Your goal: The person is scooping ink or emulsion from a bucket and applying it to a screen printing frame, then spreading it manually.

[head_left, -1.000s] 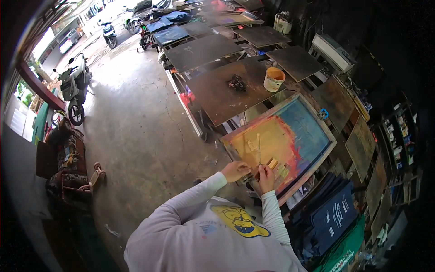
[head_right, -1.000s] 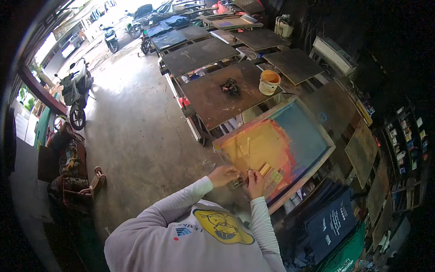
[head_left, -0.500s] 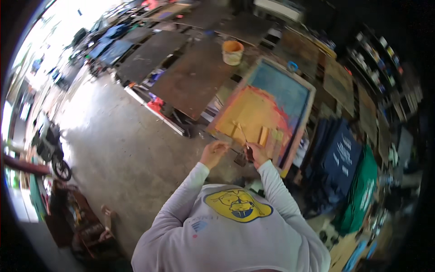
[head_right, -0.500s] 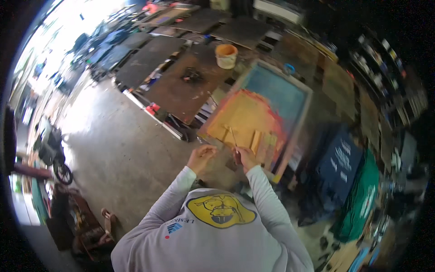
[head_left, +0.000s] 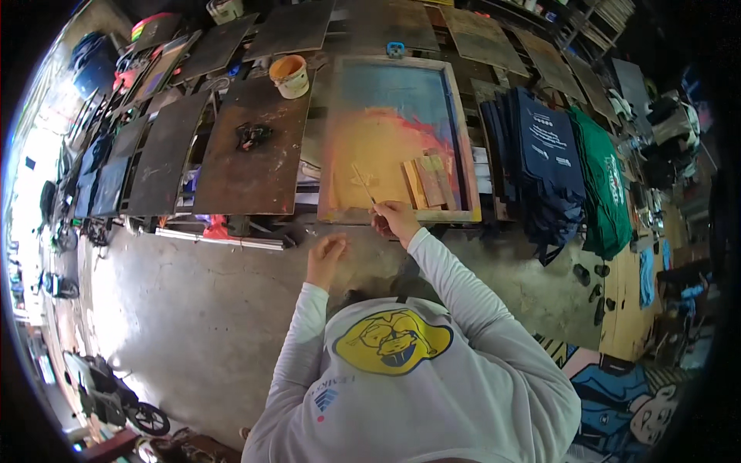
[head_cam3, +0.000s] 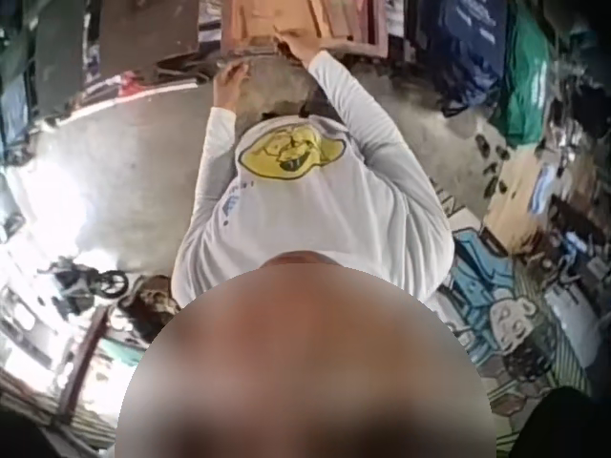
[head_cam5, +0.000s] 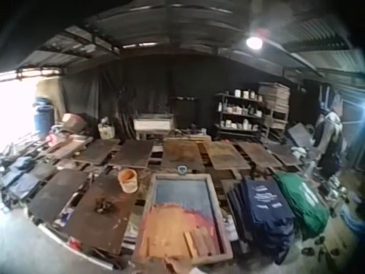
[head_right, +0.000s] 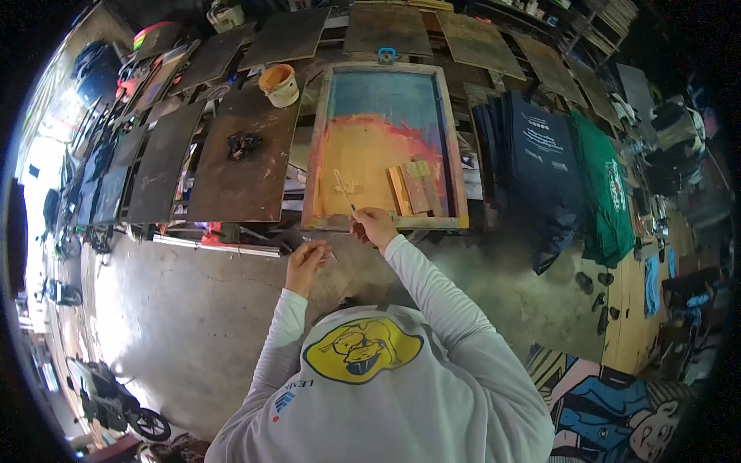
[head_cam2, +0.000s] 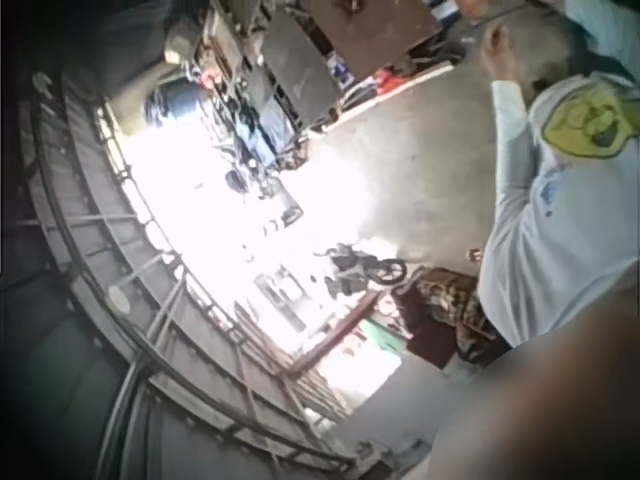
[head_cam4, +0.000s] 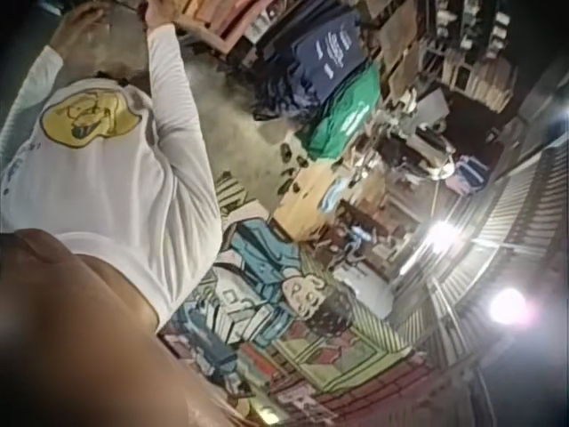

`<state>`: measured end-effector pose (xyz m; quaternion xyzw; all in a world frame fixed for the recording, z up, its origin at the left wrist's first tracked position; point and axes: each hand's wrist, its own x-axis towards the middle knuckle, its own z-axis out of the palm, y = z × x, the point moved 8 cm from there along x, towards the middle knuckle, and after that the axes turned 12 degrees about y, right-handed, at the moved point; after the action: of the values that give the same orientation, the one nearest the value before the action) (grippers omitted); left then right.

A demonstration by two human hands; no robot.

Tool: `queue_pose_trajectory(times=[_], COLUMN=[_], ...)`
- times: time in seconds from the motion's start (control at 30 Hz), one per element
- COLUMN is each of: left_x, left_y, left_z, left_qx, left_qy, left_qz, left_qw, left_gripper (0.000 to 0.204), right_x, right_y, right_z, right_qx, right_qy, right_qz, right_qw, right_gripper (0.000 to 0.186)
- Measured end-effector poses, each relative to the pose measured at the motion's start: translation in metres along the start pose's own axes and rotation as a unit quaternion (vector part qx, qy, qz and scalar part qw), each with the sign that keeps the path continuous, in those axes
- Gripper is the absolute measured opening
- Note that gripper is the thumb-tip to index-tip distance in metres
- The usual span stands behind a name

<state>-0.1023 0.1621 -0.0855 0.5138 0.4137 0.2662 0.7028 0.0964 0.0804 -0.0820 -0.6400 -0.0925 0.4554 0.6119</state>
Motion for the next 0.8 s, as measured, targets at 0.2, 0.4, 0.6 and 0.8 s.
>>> queue_pose_trajectory(times=[0.2, 0.4, 0.6, 0.8], left_x=[0.007, 0.043, 0.065, 0.065], left_y=[0.016, 0.037, 0.005, 0.005], left_z=[0.028, 0.051, 0.058, 0.091], left_qx=[-0.001, 0.075, 0.063, 0.042], left_qy=[-0.059, -0.084, -0.081, -0.072], left_qz=[-0.031, 0.079, -0.015, -0.132], left_qw=[0.998, 0.991, 0.995, 0.988], left_gripper=[0.019, 0.021, 0.024, 0.038], right_x=[-0.010, 0.001, 0.004, 0.006], right_y=[0.004, 0.010, 0.016, -0.013], right_z=[0.002, -0.005, -0.003, -0.005], right_qx=[0.013, -0.009, -0.007, -0.044], right_qy=[0.046, 0.107, 0.106, 0.064], right_qz=[0.000, 0.023, 0.045, -0.070], right_qw=[0.999, 0.994, 0.993, 0.994], right_gripper=[0.025, 0.027, 0.028, 0.030])
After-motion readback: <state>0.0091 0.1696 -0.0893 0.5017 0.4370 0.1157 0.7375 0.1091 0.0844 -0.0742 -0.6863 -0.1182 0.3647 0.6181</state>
